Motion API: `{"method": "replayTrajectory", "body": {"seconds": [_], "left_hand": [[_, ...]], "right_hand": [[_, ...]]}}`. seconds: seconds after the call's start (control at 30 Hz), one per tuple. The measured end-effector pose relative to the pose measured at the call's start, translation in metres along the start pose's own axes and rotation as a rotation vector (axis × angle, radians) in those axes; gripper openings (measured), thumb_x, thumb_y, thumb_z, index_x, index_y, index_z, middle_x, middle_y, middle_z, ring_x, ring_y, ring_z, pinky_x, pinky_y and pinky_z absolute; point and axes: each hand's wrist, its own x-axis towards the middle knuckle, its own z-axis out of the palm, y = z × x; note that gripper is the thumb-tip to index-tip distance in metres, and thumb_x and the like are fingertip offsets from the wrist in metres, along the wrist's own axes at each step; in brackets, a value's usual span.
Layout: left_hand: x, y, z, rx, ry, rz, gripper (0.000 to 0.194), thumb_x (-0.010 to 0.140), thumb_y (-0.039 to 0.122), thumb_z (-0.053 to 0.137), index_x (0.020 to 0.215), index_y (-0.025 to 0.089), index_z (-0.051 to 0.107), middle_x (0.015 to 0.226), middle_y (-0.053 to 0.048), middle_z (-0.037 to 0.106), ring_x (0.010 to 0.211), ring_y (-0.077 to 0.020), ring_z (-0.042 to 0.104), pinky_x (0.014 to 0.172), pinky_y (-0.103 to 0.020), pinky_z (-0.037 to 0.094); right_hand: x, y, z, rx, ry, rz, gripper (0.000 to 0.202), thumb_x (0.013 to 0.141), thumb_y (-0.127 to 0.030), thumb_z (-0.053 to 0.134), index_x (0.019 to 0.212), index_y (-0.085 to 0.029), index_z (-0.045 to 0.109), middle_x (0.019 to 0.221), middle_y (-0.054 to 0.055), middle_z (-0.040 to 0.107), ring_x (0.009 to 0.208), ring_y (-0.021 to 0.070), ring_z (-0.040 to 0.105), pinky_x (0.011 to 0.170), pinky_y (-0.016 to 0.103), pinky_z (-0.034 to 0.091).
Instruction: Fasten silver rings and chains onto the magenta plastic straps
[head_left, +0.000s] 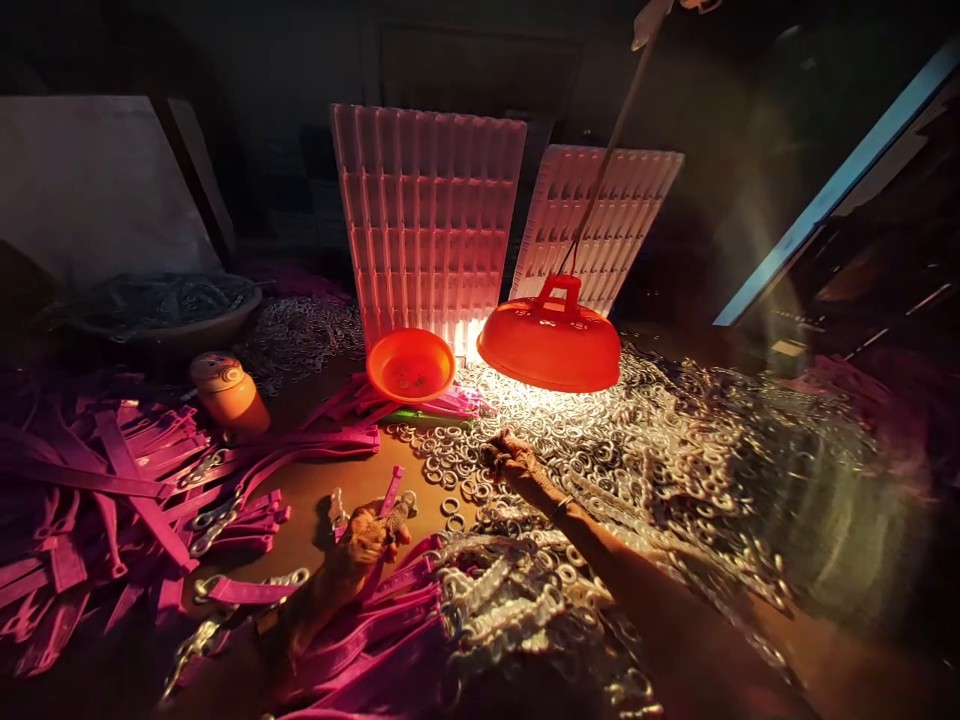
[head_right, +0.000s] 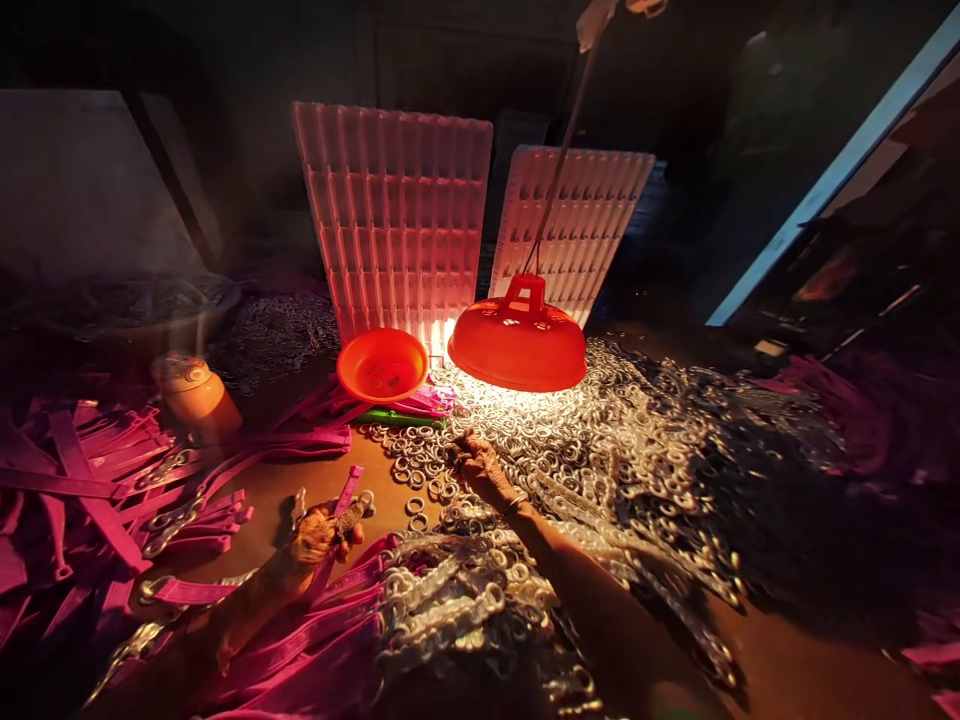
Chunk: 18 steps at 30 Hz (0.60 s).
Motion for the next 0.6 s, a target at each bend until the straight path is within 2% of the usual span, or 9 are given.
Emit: {"method": "replayTrajectory", "body": {"seconds": [0.07, 0.13, 0.27, 0.37, 0.47, 0.53, 0.6], "left_hand": [[0.000, 0.000, 0.002, -0.037, -0.026, -0.007, 0.043, 0.067, 0.054, 0.064, 0.078, 0.013, 0.058, 0.069, -0.004, 0.062, 0.059, -0.0144, 0.056, 0.056, -0.027, 0.045], [0.000, 0.006, 0.009, -0.023, -0.019, -0.014, 0.045, 0.057, 0.053, 0.070, 0.069, 0.012, 0.056, 0.061, -0.004, 0.059, 0.050, -0.0119, 0.051, 0.049, -0.024, 0.038], [0.003, 0.021, 0.026, 0.085, 0.044, -0.011, 0.043, 0.064, 0.052, 0.065, 0.068, 0.010, 0.059, 0.050, 0.001, 0.050, 0.041, -0.0060, 0.036, 0.043, -0.021, 0.025], [0.009, 0.026, 0.037, 0.039, 0.040, -0.030, 0.046, 0.062, 0.055, 0.063, 0.064, 0.009, 0.059, 0.041, 0.005, 0.040, 0.038, -0.0045, 0.028, 0.042, -0.021, 0.019], [0.018, 0.022, 0.042, -0.059, 0.068, -0.015, 0.035, 0.056, 0.045, 0.066, 0.059, 0.012, 0.056, 0.041, 0.004, 0.042, 0.036, -0.0042, 0.028, 0.040, -0.022, 0.017], [0.023, 0.017, 0.040, -0.105, 0.076, 0.011, 0.026, 0.054, 0.038, 0.062, 0.054, 0.014, 0.053, 0.042, 0.002, 0.045, 0.036, -0.0050, 0.031, 0.040, -0.022, 0.018], [0.024, 0.015, 0.035, -0.133, 0.071, 0.008, 0.021, 0.053, 0.034, 0.058, 0.050, 0.015, 0.050, 0.041, 0.002, 0.045, 0.036, -0.0061, 0.033, 0.040, -0.022, 0.021]], "right_hand": [[-0.007, -0.003, 0.007, 0.035, -0.042, -0.001, 0.015, 0.071, -0.029, 0.053, 0.065, -0.017, 0.046, 0.059, -0.002, 0.048, 0.045, 0.0071, 0.046, 0.041, 0.020, 0.039], [-0.012, -0.007, 0.014, 0.061, -0.076, 0.006, 0.008, 0.067, -0.024, 0.050, 0.066, -0.017, 0.046, 0.059, -0.002, 0.050, 0.044, 0.0077, 0.048, 0.040, 0.020, 0.041], [-0.017, -0.014, 0.033, 0.016, -0.071, 0.066, 0.009, 0.059, -0.018, 0.048, 0.068, -0.017, 0.051, 0.056, -0.001, 0.055, 0.039, 0.0094, 0.050, 0.035, 0.020, 0.041], [-0.017, -0.018, 0.052, -0.039, -0.058, 0.059, 0.005, 0.060, -0.017, 0.048, 0.062, -0.017, 0.053, 0.048, -0.002, 0.054, 0.035, 0.0098, 0.049, 0.031, 0.019, 0.039], [-0.019, -0.018, 0.069, -0.057, -0.056, -0.003, 0.008, 0.063, -0.018, 0.048, 0.060, -0.016, 0.056, 0.048, 0.000, 0.056, 0.035, 0.0103, 0.050, 0.031, 0.019, 0.038], [-0.020, -0.017, 0.075, -0.031, -0.110, -0.030, 0.010, 0.064, -0.018, 0.049, 0.062, -0.015, 0.058, 0.051, 0.001, 0.059, 0.038, 0.0105, 0.052, 0.033, 0.019, 0.040], [-0.021, -0.016, 0.075, 0.039, -0.221, -0.005, 0.012, 0.065, -0.020, 0.050, 0.064, -0.015, 0.060, 0.054, 0.002, 0.060, 0.040, 0.0111, 0.053, 0.036, 0.021, 0.043]]}}
